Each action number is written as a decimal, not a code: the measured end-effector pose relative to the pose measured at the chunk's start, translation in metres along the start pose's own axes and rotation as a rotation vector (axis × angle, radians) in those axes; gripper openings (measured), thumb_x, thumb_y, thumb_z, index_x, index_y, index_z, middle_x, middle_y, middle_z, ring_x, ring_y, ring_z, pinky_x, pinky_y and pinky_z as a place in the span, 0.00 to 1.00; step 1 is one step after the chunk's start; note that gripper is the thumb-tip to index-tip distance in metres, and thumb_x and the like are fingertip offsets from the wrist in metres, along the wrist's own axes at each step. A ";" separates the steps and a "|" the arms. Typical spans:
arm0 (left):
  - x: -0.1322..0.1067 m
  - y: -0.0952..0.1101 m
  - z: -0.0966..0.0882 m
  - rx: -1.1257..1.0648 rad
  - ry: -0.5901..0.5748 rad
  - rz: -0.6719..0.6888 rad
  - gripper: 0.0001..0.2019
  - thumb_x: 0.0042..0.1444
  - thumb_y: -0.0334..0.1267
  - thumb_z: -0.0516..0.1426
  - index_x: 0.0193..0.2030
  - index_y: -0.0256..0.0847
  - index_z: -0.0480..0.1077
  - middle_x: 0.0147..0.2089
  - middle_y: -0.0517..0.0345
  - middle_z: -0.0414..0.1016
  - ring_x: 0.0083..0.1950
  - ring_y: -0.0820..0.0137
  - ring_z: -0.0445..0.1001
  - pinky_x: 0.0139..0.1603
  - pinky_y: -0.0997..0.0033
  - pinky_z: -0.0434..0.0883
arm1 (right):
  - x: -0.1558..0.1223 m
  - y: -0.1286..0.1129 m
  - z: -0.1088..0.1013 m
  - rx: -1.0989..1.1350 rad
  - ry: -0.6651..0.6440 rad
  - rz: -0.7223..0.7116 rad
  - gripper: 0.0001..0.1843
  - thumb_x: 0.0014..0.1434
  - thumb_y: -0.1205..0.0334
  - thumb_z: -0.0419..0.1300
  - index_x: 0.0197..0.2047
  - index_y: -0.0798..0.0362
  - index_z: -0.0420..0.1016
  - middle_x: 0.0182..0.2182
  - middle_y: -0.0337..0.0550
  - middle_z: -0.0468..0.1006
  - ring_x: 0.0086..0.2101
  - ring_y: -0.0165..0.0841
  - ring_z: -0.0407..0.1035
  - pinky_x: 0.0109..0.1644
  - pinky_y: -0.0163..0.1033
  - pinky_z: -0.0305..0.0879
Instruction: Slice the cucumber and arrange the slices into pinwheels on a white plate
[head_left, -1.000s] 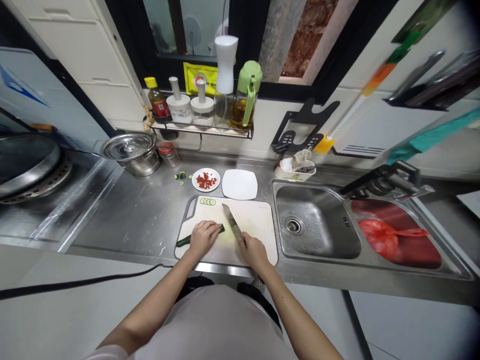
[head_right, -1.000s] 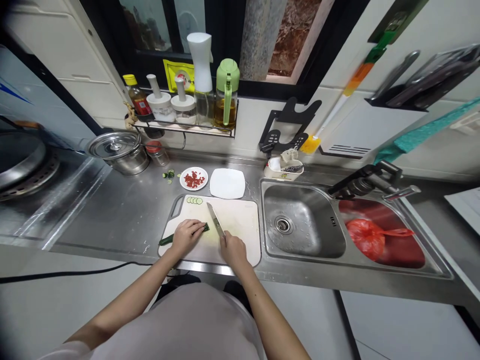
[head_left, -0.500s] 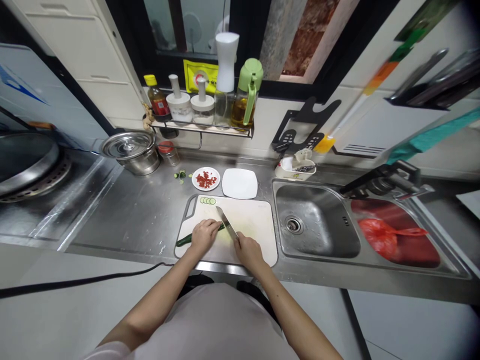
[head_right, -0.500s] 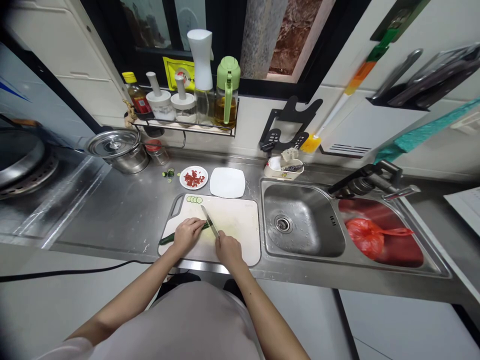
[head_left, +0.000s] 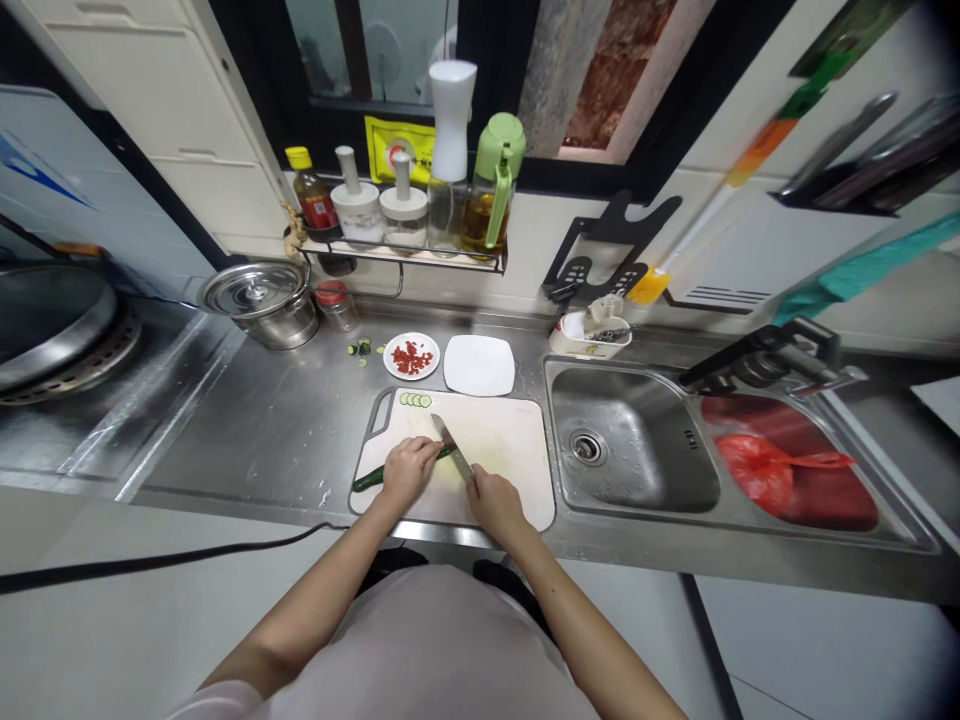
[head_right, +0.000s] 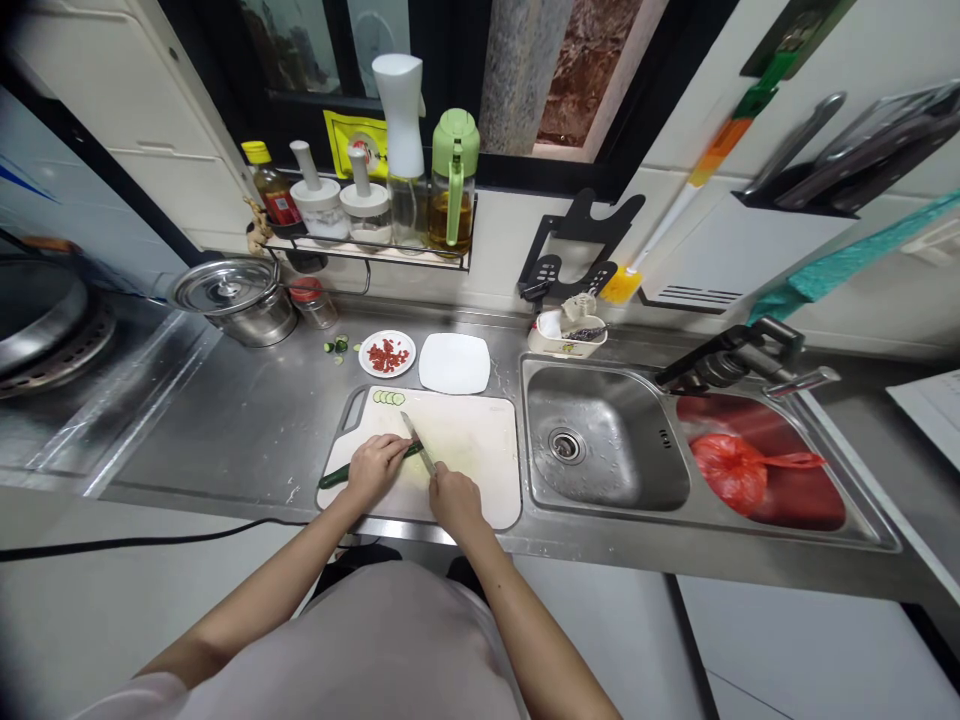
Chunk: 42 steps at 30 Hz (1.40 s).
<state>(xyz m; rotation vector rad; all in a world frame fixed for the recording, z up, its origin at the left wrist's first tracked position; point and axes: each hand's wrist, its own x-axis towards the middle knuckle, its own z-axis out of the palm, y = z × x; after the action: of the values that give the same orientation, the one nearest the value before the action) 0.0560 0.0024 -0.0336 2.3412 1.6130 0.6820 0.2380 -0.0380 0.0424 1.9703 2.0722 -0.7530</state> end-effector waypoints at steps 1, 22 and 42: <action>0.000 0.000 0.000 -0.001 0.000 0.000 0.13 0.65 0.41 0.51 0.46 0.48 0.77 0.41 0.56 0.77 0.40 0.69 0.70 0.42 0.69 0.66 | 0.000 0.000 0.001 0.000 -0.001 -0.002 0.14 0.67 0.63 0.44 0.49 0.53 0.67 0.38 0.50 0.79 0.39 0.38 0.74 0.37 0.37 0.56; 0.002 0.000 0.000 -0.018 -0.019 -0.020 0.12 0.64 0.41 0.52 0.46 0.48 0.77 0.40 0.56 0.77 0.40 0.69 0.70 0.41 0.69 0.66 | -0.005 -0.005 -0.009 -0.026 -0.098 0.001 0.15 0.65 0.67 0.44 0.49 0.56 0.68 0.40 0.54 0.79 0.41 0.41 0.74 0.39 0.39 0.61; 0.002 0.000 0.001 -0.003 -0.004 -0.007 0.12 0.65 0.41 0.51 0.46 0.48 0.77 0.40 0.56 0.77 0.40 0.69 0.70 0.40 0.69 0.66 | -0.005 -0.003 0.001 -0.042 -0.096 0.004 0.15 0.64 0.69 0.45 0.50 0.57 0.69 0.39 0.56 0.79 0.42 0.41 0.75 0.40 0.40 0.63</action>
<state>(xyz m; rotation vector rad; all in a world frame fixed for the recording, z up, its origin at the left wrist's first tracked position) 0.0571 0.0039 -0.0340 2.3319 1.6172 0.6773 0.2348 -0.0433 0.0445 1.8771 2.0122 -0.7807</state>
